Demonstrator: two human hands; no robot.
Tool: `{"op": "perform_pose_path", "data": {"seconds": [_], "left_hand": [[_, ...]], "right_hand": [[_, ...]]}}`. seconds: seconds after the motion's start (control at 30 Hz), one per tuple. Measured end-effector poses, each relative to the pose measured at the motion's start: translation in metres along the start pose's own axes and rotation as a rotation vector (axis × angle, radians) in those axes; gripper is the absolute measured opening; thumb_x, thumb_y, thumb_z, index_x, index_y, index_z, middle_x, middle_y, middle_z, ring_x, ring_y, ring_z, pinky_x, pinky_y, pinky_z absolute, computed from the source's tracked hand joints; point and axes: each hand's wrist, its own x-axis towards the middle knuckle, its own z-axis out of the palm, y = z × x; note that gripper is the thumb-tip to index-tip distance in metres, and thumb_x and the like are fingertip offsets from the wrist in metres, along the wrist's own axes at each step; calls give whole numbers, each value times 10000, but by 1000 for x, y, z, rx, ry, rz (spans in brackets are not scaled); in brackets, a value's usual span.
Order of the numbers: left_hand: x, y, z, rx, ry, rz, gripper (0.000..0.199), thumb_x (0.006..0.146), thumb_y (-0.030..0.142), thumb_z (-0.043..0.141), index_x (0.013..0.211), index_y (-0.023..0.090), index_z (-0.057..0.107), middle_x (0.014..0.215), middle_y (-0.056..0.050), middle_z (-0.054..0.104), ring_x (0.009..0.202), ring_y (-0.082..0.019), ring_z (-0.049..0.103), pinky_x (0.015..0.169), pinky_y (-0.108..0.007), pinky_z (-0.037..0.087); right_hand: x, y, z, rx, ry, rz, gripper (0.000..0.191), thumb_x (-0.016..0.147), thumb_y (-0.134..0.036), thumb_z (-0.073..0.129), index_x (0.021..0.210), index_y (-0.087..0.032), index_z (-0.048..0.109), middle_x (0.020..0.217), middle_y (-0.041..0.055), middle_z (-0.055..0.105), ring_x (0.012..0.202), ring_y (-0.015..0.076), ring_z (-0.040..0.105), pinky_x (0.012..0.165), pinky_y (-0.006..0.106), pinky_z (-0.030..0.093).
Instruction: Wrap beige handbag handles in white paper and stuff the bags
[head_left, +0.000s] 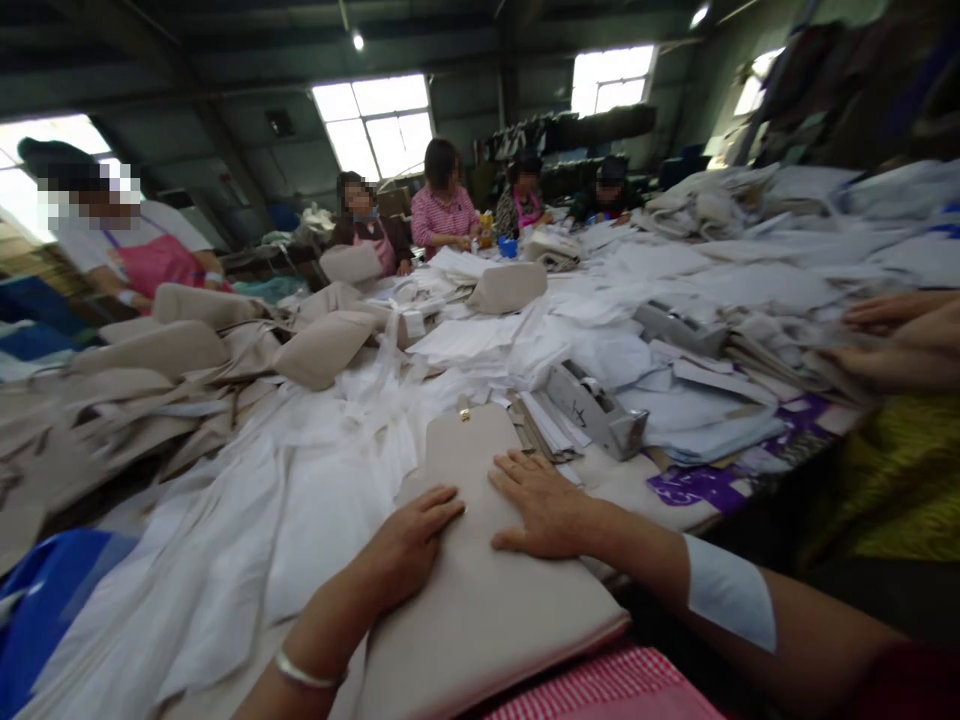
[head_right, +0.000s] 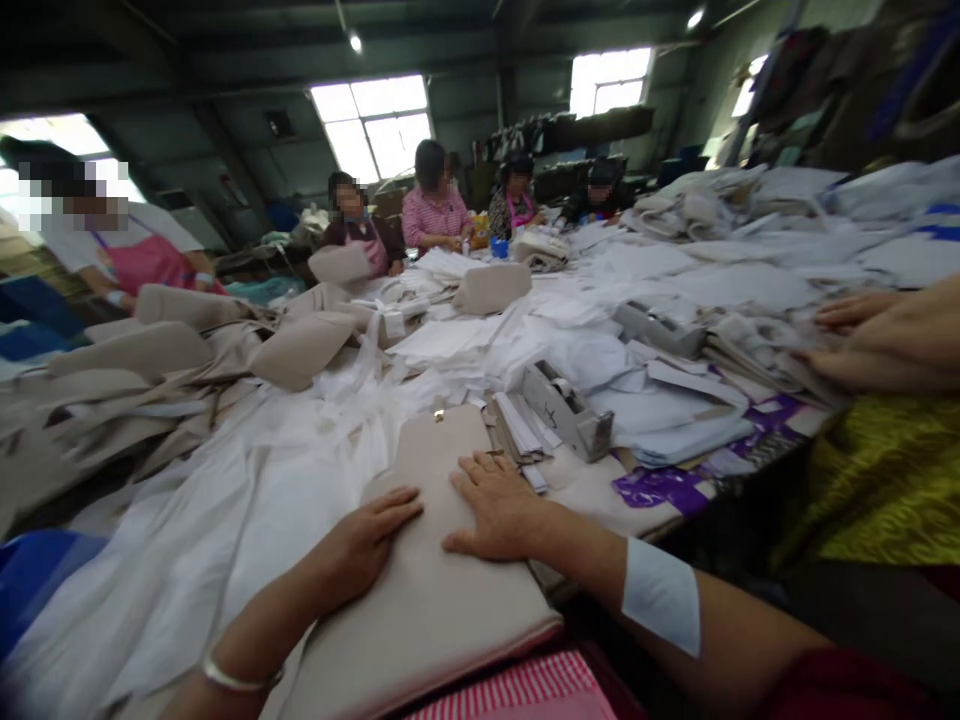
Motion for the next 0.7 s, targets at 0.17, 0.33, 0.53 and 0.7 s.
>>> {"op": "perform_pose_path", "data": {"seconds": [0.17, 0.33, 0.53, 0.7], "left_hand": [[26, 20, 0, 117, -204, -186, 654, 902, 517, 430, 1449, 158, 431, 1539, -123, 339, 1417, -286, 324, 1170, -449, 272], [37, 32, 19, 262, -302, -266, 799, 853, 607, 432, 1523, 247, 185, 1598, -111, 55, 1452, -392, 92, 1097, -639, 253], [41, 28, 20, 301, -324, -283, 826, 808, 609, 502, 1509, 294, 200, 1592, -134, 72, 1436, -428, 137, 1052, -655, 290], [43, 34, 16, 306, -311, -288, 805, 800, 623, 507, 1495, 310, 247, 1590, -120, 125, 1434, -412, 168, 1059, -635, 292]], "right_hand": [[0, 4, 0, 85, 102, -22, 912, 803, -735, 477, 1458, -105, 402, 1535, 219, 309, 1422, 413, 222, 1113, 606, 221], [-2, 15, 12, 190, 339, -145, 631, 835, -501, 591, 1317, -96, 562, 1404, 190, 515, 1345, 348, 403, 1095, 517, 337], [-18, 92, -56, 164, 893, 62, 316, 882, -226, 526, 1166, -158, 647, 1243, 119, 647, 1191, 209, 566, 1059, 347, 416], [-11, 193, -122, -16, 726, 638, 445, 861, -133, 532, 1305, -108, 561, 1309, 169, 590, 1210, 268, 546, 1038, 396, 423]]}}
